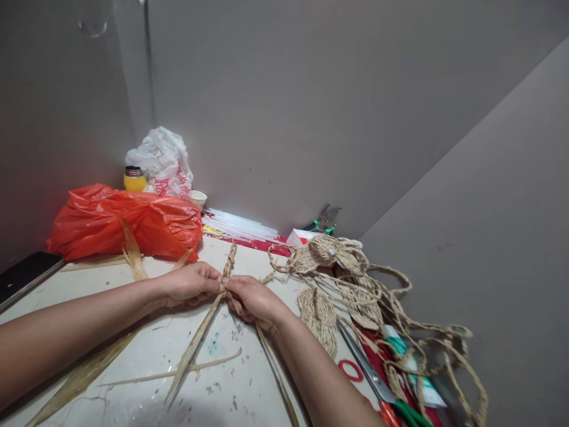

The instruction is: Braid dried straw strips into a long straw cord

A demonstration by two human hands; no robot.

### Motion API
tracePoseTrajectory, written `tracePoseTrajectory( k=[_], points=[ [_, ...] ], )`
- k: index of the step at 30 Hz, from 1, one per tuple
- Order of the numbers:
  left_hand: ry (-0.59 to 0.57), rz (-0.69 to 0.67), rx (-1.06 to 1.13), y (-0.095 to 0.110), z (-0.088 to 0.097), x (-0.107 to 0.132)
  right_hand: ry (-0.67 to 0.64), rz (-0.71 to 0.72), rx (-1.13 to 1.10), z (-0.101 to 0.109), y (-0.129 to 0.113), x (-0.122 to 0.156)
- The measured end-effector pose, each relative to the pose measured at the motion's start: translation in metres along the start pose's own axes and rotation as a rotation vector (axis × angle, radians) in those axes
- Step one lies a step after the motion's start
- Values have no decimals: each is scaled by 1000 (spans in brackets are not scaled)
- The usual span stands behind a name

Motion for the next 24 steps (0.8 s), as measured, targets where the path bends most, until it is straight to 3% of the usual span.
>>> tracePoseTrajectory(
  k=[5,9,15,19,21,24],
  points=[
    [-28,41,-2,0,4,-1,-55,20,-82,-1,-1,0],
    [41,64,-229,10,20,7,-84,30,-122,-2,-1,1],
    [132,35,-637,46,43,33,-86,41,-119,-1,-1,-1],
    [184,178,-711,56,59,63,-86,30,-115,0,0,-1],
    [270,219,-759,60,69,82,-89,33,-115,0,0,-1],
    [463,177,-953,65,81,108,-112,24,-125,0,2,-1]
  ],
)
Point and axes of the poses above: each hand's wrist, its own x-axis away from the middle knuckle, its own z-axis out of the back of the hand, y = z × x, the point moved 7 cm from there along -x, towards the middle knuckle, and after that the axes turned 14 degrees about -y, right-handed, at the moved point
